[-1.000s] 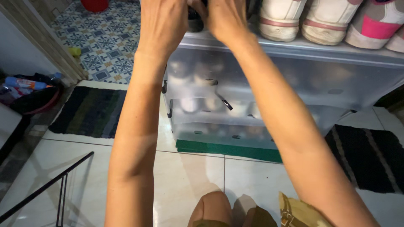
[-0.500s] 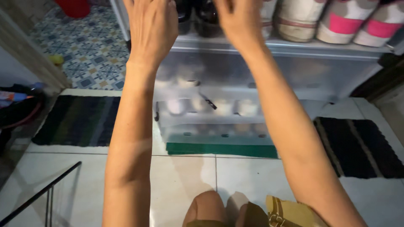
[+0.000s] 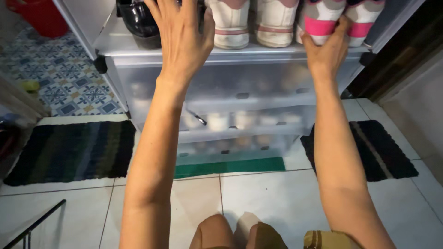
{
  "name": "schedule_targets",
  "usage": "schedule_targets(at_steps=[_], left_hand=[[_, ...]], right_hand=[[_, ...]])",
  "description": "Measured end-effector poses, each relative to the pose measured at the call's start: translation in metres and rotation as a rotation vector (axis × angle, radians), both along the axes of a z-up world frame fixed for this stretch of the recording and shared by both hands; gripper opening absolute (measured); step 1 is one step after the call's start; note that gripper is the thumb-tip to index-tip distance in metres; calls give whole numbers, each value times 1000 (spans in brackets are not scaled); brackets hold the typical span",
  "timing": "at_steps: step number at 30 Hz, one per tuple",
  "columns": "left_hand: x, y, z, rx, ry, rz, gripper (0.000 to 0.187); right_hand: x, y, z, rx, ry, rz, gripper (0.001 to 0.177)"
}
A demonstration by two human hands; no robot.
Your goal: The person organizes shoes in a multi-tiered plastic shoe rack. They place yellow slippers on the top shelf, then kneel to arrange brown shoes and blue sneakers on lower shelves, adjusting positions and closing the rack doors.
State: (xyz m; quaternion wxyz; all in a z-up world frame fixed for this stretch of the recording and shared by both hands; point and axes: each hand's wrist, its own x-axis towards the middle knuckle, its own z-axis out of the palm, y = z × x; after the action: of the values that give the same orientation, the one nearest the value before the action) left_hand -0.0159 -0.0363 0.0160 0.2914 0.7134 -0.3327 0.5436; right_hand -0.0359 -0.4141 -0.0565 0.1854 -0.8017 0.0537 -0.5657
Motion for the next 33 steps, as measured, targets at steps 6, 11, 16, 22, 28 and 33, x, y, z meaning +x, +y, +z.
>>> schedule_targets(at_steps=[6, 11, 16, 22, 28, 33], left_hand=[[-6, -13, 6, 29, -48, 24, 51], [-4, -24, 8, 11, 28, 29, 52], [2, -27, 2, 14, 9, 87, 62], [-1, -30, 5, 5, 10, 99, 59], [-14, -32, 13, 0, 111, 88, 53], [-17, -30, 10, 1, 70, 82, 57]], right_hand=[[6, -8, 14, -16, -14, -10, 96], [-11, -26, 9, 49, 78, 158, 84], [-35, -61, 12, -71, -162, -85, 76], [-30, -73, 27, 99, 43, -54, 85], [-15, -87, 18, -43, -19, -62, 75], [-26, -85, 9, 82, 55, 18, 84]])
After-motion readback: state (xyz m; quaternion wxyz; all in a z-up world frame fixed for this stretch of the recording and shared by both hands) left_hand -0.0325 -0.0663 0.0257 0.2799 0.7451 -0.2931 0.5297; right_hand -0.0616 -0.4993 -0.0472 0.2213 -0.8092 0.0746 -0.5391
